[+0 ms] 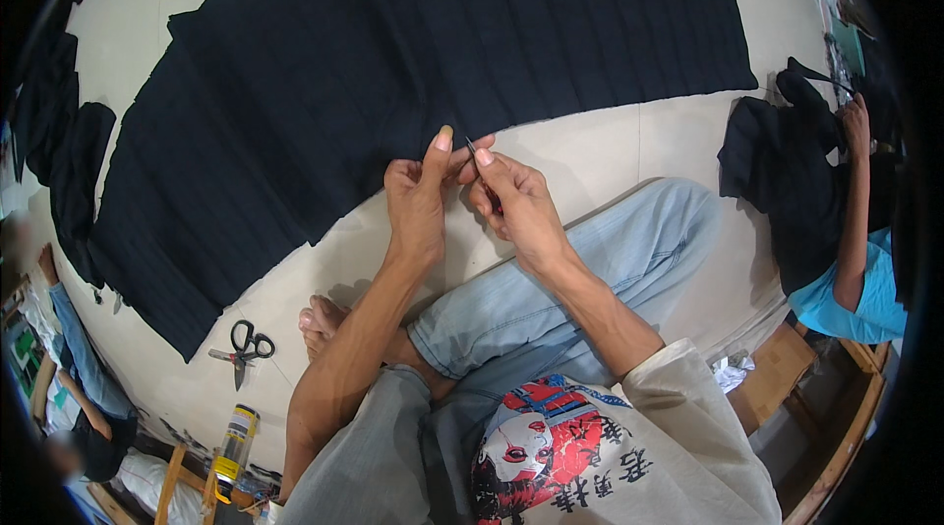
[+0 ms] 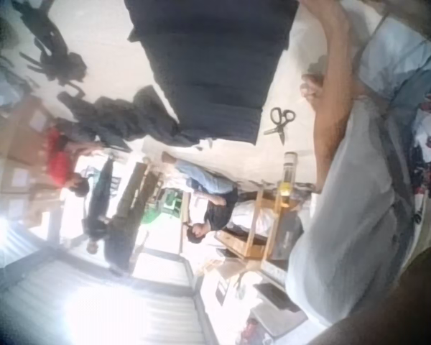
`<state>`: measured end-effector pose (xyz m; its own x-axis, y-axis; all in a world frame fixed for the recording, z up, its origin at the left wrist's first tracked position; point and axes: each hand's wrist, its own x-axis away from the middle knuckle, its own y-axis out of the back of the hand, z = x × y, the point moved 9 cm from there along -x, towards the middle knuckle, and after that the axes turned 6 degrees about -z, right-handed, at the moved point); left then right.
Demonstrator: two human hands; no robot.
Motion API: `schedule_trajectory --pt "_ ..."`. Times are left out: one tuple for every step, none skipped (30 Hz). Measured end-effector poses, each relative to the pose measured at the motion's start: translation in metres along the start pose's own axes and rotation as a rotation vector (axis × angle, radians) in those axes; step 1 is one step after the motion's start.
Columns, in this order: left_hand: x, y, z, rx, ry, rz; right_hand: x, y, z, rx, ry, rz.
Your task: The person sits on the floor and uses small scissors to trim the edges of a large piece of black fabric. They repeatedly snip small sections along the edge, occasionally adjusting the fabric's position.
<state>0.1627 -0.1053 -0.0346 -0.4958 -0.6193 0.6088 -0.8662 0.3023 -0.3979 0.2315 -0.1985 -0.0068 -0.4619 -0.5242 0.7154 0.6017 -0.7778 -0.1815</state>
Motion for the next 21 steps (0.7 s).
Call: schedule_trajectory --pt "0.000 -0.001 0.000 -0.025 -0.015 0.010 0.000 0.000 0.000 0.003 -0.003 -0.005" --pt "0.000 -0.002 -0.001 -0.049 -0.029 0.021 0.001 0.000 0.001 0.006 -0.005 -0.011" --pt "0.000 -0.003 -0.002 -0.075 -0.045 0.032 0.001 0.000 0.001 0.008 -0.007 -0.016" --pt "0.000 -0.004 -0.002 -0.077 -0.043 0.043 0.001 0.000 0.001 0.010 0.000 -0.019" --pt "0.001 -0.005 -0.003 -0.080 -0.040 0.055 0.000 0.000 0.000 0.012 0.006 -0.022" --pt "0.001 -0.006 -0.004 -0.082 -0.037 0.068 0.000 0.001 -0.001 0.014 0.012 -0.026" --pt "0.002 -0.007 -0.004 -0.081 -0.032 0.064 0.000 0.001 -0.001 0.022 0.016 -0.027" --pt "0.003 -0.008 -0.005 -0.080 -0.028 0.061 -0.001 0.001 -0.001 0.029 0.021 -0.029" --pt "0.003 -0.008 -0.006 -0.080 -0.025 0.058 -0.001 0.001 -0.001 0.036 0.025 -0.029" --pt "0.004 -0.009 -0.007 -0.089 -0.029 0.061 -0.001 0.002 -0.001 0.042 0.030 -0.029" --pt "0.004 -0.009 -0.008 -0.099 -0.034 0.065 -0.001 0.002 -0.001 0.048 0.035 -0.029" --pt "0.004 -0.009 -0.008 -0.109 -0.039 0.069 0.000 0.002 0.000 0.055 0.040 -0.029" --pt "0.003 -0.009 -0.008 -0.081 -0.042 0.069 0.000 0.003 -0.001 0.045 0.021 -0.032" --pt "0.003 -0.007 -0.006 -0.053 -0.046 0.070 0.002 0.002 -0.001 0.035 0.004 -0.035" --pt "0.002 -0.008 -0.007 -0.023 -0.050 0.072 0.003 0.002 0.000 0.028 -0.013 -0.038" --pt "0.002 -0.004 -0.003 -0.013 0.014 0.033 0.008 0.004 0.003 0.023 -0.027 -0.035" --pt "0.005 -0.001 -0.001 -0.002 0.077 -0.006 0.016 0.008 0.006 0.019 -0.041 -0.033" --pt "0.008 -0.001 0.000 0.018 0.141 -0.034 0.022 0.016 0.011 0.024 -0.046 -0.038" --pt "0.017 -0.011 -0.007 -0.242 0.198 0.038 0.027 0.037 0.023 0.098 0.032 -0.178" --pt "0.028 -0.019 -0.019 -0.507 0.249 0.106 0.030 0.061 0.032 0.168 0.108 -0.313" --pt "0.036 -0.023 -0.033 -0.769 0.283 0.164 0.034 0.083 0.044 0.240 0.192 -0.434"
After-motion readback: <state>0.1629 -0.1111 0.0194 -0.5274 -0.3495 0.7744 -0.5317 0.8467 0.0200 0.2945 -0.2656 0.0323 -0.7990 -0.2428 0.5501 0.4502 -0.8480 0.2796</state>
